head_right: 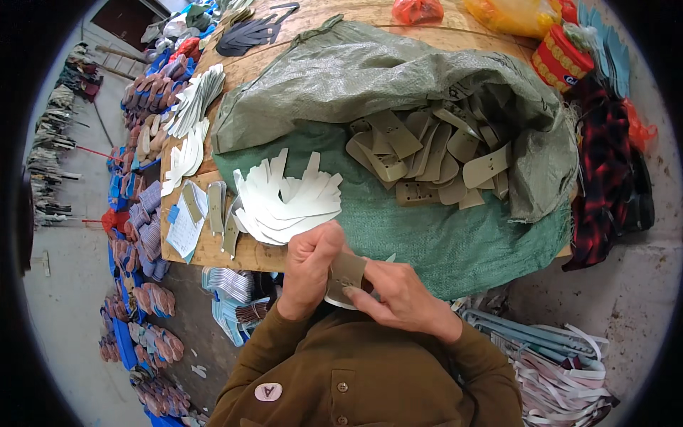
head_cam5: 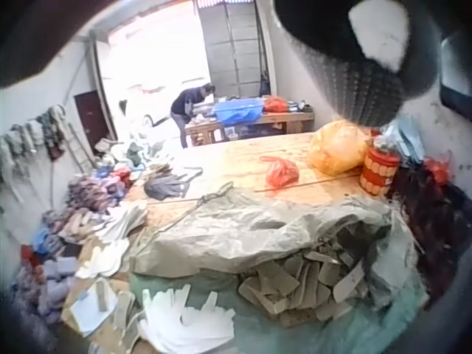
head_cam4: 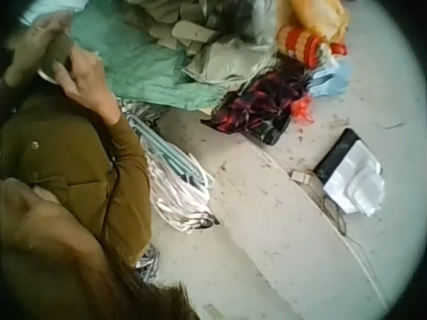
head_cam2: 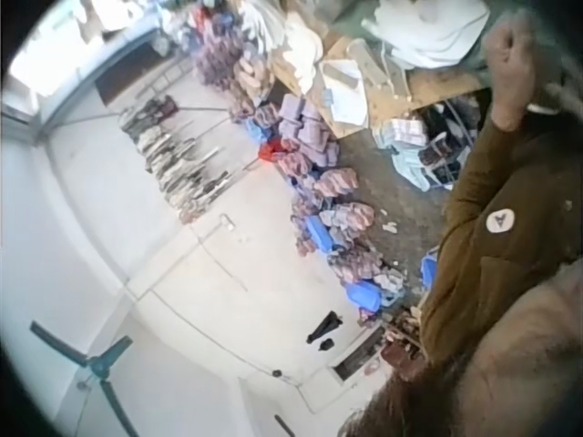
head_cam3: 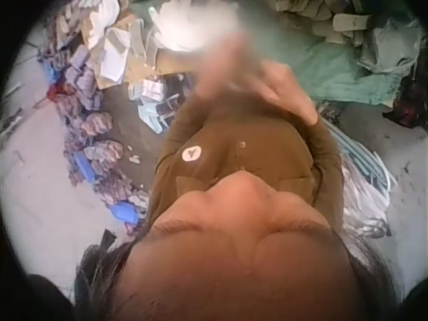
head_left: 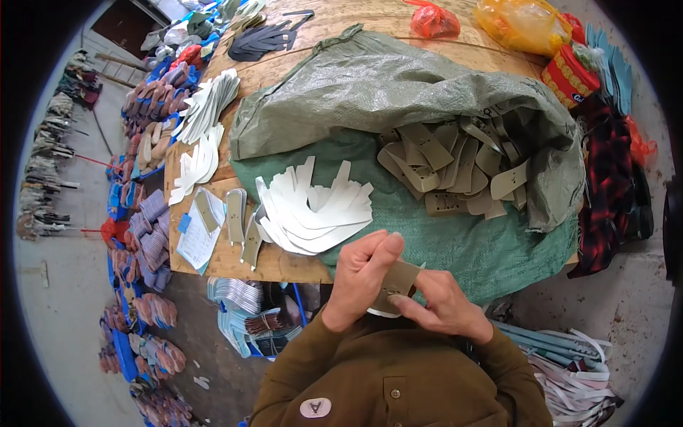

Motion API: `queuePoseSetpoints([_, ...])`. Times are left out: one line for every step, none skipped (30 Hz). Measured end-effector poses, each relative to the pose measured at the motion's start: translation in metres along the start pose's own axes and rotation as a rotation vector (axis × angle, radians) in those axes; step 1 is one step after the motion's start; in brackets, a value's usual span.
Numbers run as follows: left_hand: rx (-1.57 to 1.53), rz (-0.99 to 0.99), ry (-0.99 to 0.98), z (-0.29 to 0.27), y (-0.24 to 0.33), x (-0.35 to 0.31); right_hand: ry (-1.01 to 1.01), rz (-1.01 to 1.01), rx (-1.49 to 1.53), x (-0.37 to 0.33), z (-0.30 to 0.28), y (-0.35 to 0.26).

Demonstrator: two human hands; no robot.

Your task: The person repeatedly picks up white and brown shoe insole pieces from a table, aligns them, and folds them together by hand. The person places the assembled pairs into a pile on the table. The person briefly wipes their hands with a white cloth before resuming assembly.

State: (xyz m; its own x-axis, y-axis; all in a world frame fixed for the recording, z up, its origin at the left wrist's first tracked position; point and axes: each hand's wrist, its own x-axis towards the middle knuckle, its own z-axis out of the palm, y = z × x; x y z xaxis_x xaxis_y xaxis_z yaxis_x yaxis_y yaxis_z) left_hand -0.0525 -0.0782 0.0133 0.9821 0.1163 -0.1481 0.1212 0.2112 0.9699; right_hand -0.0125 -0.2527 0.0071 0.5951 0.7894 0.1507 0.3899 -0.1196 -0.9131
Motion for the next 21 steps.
queuePoseSetpoints([-0.035,-0.048,-0.011,-0.001,0.003,0.001,-0.003,0.022,0.030,0.002,-0.004,-0.002])
queuePoseSetpoints([-0.071,-0.050,0.017,-0.001,0.006,0.002,-0.007,0.044,0.061,0.003,-0.006,-0.003])
queuePoseSetpoints([-0.109,-0.055,0.040,0.000,0.008,0.003,0.025,0.065,0.109,0.002,-0.007,0.000])
queuePoseSetpoints([-0.123,-0.077,0.034,-0.002,0.006,0.002,0.058,0.086,0.157,0.000,-0.007,0.005])
queuePoseSetpoints([-0.136,-0.098,0.028,-0.005,0.004,0.001,0.091,0.107,0.205,-0.002,-0.007,0.009])
queuePoseSetpoints([-0.124,-0.139,0.000,-0.012,-0.003,-0.005,0.102,0.111,0.203,-0.002,-0.008,0.012])
queuePoseSetpoints([-0.117,-0.180,-0.031,-0.018,-0.012,-0.011,0.114,0.118,0.197,-0.003,-0.008,0.016])
queuePoseSetpoints([-0.025,-0.180,-0.078,-0.021,-0.020,-0.017,0.125,0.125,0.191,-0.003,-0.008,0.018])
queuePoseSetpoints([0.069,-0.179,-0.122,-0.023,-0.026,-0.022,0.142,0.146,0.209,0.000,-0.007,0.015])
queuePoseSetpoints([0.162,-0.177,-0.167,-0.024,-0.030,-0.026,0.145,0.143,0.213,-0.001,-0.005,0.018])
queuePoseSetpoints([0.259,-0.151,-0.142,-0.024,-0.033,-0.027,0.148,0.141,0.217,-0.003,-0.003,0.021])
queuePoseSetpoints([0.422,-0.061,-0.141,-0.022,-0.031,-0.028,0.150,0.137,0.216,-0.003,-0.002,0.023])
queuePoseSetpoints([0.584,0.031,-0.139,-0.018,-0.030,-0.028,0.145,0.145,0.178,-0.003,-0.002,0.022])
queuePoseSetpoints([0.746,0.124,-0.137,-0.017,-0.030,-0.028,0.139,0.152,0.140,-0.002,-0.003,0.020])
queuePoseSetpoints([0.721,0.092,-0.160,-0.018,-0.030,-0.027,0.136,0.154,0.101,-0.001,-0.004,0.019])
queuePoseSetpoints([0.696,0.060,-0.183,-0.021,-0.031,-0.026,0.134,0.141,0.074,-0.001,-0.004,0.018])
queuePoseSetpoints([0.671,0.027,-0.207,-0.024,-0.032,-0.024,0.132,0.128,0.048,-0.003,-0.004,0.018])
queuePoseSetpoints([0.564,-0.025,-0.226,-0.023,-0.026,-0.022,0.129,0.116,0.024,-0.005,-0.004,0.019])
queuePoseSetpoints([0.457,-0.078,-0.248,-0.020,-0.015,-0.020,0.138,0.031,-0.050,-0.004,-0.002,0.021])
queuePoseSetpoints([0.350,-0.130,-0.269,-0.018,-0.007,-0.017,0.146,-0.053,-0.124,-0.003,0.001,0.025])
queuePoseSetpoints([0.421,-0.056,-0.259,-0.017,-0.005,-0.014,0.154,-0.138,-0.200,-0.001,0.003,0.026])
